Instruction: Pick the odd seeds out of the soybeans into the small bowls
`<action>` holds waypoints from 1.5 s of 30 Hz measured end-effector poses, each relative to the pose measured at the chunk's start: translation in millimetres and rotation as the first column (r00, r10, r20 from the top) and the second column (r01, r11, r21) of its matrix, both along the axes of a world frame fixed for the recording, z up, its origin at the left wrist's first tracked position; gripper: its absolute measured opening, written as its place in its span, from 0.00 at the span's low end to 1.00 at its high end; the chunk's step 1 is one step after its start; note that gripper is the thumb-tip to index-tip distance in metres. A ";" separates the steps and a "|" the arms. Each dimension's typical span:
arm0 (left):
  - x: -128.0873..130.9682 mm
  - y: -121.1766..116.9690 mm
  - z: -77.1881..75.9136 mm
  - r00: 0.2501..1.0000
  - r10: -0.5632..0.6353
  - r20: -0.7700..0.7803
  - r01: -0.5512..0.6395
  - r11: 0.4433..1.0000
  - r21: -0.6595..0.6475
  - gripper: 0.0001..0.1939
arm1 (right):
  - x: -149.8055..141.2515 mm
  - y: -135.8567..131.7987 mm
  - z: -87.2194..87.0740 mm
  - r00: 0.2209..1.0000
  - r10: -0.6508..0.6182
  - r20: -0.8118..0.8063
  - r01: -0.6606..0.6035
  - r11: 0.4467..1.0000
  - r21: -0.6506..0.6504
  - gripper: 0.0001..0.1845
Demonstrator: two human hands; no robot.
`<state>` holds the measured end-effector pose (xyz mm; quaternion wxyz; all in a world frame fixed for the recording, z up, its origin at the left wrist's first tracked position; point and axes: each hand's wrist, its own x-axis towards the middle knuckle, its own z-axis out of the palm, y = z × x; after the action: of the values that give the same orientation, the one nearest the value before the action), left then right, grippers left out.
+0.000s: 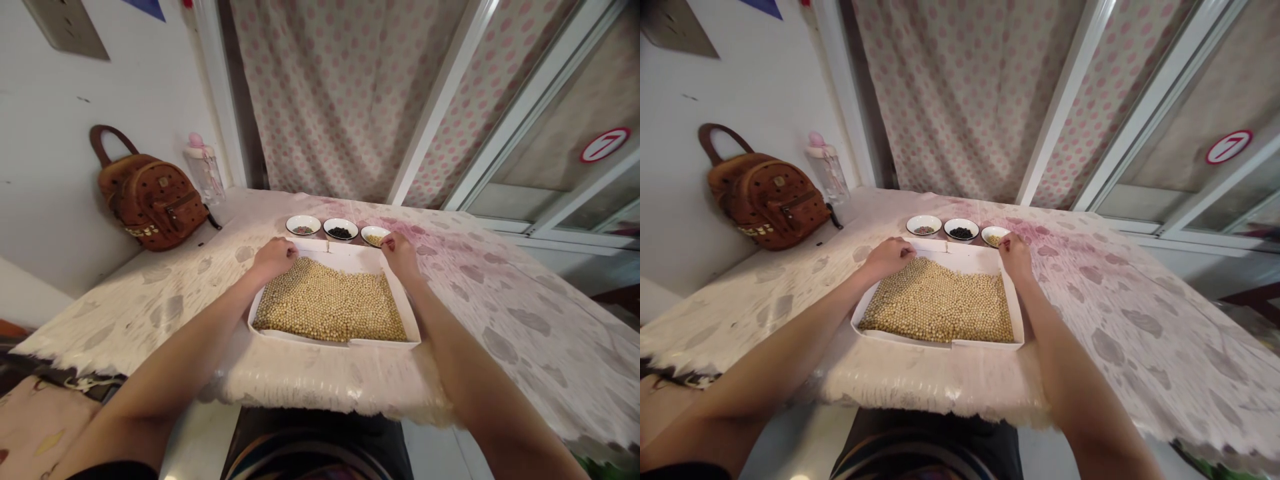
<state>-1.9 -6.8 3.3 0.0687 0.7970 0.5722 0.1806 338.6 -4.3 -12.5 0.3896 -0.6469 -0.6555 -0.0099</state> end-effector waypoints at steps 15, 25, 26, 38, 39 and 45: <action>0.1 -0.3 1.2 1.000 -0.003 -0.010 0.003 1.000 -0.005 0.12 | -5.0 -17.5 9.2 0.979 0.194 -0.059 -0.199 0.974 -0.109 0.09; -0.7 1.6 -1.3 1.000 0.003 -0.005 -0.003 1.000 -0.003 0.12 | -23.9 -30.8 12.0 0.888 0.444 0.120 -0.350 0.822 -0.449 0.05; -0.8 1.8 -1.5 1.000 -0.001 -0.005 0.001 1.000 -0.001 0.12 | -23.7 -30.0 11.0 0.886 0.446 0.128 -0.350 0.823 -0.448 0.05; -0.4 0.4 0.7 1.000 -0.005 -0.015 0.005 1.000 -0.006 0.12 | -28.0 -28.5 8.8 0.928 0.351 0.127 -0.292 0.893 -0.343 0.09; -0.4 0.3 0.7 1.000 -0.005 -0.013 0.005 1.000 -0.008 0.12 | -27.2 -28.8 9.1 0.924 0.367 0.108 -0.311 0.884 -0.348 0.08; -0.1 0.6 -0.2 1.000 0.006 -0.004 -0.006 1.000 -0.005 0.12 | -25.1 -29.4 8.4 0.887 0.444 0.126 -0.360 0.837 -0.412 0.05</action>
<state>-2.0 -6.2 3.0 0.0691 0.7955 0.5752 0.1776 313.5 -33.7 -4.2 0.1774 -0.5515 -0.8049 0.1283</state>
